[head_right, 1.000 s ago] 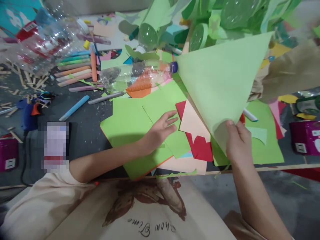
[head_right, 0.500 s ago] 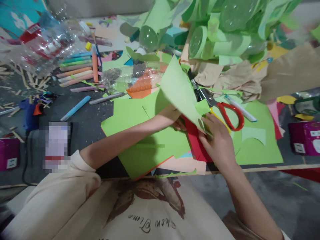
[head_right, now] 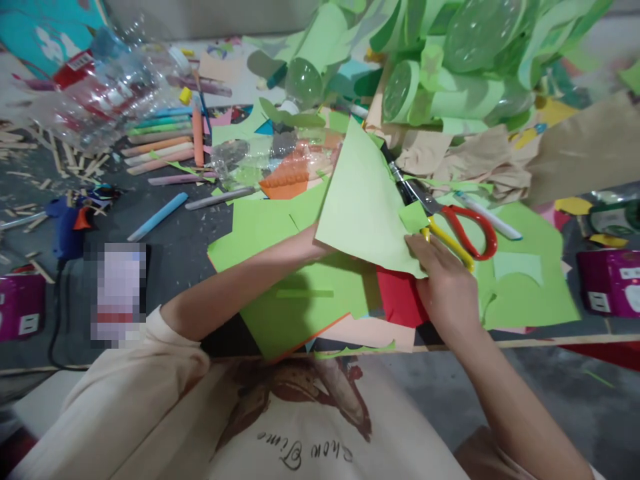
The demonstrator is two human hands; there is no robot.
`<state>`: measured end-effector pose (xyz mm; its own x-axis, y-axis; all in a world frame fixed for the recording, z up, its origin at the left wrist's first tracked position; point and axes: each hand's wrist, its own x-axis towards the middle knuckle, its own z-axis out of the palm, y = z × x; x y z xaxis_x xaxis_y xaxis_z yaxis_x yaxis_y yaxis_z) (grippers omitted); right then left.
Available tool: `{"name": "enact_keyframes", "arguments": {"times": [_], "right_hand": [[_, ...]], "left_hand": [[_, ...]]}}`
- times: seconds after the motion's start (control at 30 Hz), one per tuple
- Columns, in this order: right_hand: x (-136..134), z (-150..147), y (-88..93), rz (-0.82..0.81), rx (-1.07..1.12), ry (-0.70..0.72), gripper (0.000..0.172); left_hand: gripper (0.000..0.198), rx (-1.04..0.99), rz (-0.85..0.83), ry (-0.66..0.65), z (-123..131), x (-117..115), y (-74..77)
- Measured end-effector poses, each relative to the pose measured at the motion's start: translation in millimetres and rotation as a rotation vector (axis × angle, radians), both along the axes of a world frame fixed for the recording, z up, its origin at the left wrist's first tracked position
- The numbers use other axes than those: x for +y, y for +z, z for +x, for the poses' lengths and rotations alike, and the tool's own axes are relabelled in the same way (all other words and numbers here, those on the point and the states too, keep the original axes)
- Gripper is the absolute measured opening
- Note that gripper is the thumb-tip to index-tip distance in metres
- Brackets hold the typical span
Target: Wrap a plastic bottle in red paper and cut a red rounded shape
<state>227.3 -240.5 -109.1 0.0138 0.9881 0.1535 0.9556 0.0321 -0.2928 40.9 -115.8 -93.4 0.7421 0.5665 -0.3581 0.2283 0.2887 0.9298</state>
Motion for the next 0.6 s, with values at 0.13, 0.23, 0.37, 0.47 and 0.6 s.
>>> {"name": "enact_keyframes", "arguments": {"times": [0.13,0.23,0.37,0.47,0.6], "right_hand": [[3,4,7.9,-0.029,0.073,-0.194,0.042],[5,4,8.9,-0.048,0.106,-0.238,0.038],[5,3,6.0,-0.046,0.093,-0.21,0.036],[4,1,2.0,0.037,0.095,-0.028,0.04],[-1,-13,-7.0,-0.06,0.067,0.236,0.054]], "left_hand": [[0.039,0.117,-0.087,0.112,-49,11,22.5],[0.043,0.251,-0.043,0.216,-104,8,32.0],[0.034,0.384,0.071,0.499,-172,-4,36.8],[0.027,0.43,0.119,0.697,-207,-16,31.0],[0.042,0.345,0.178,0.902,-220,-29,12.7]]}}
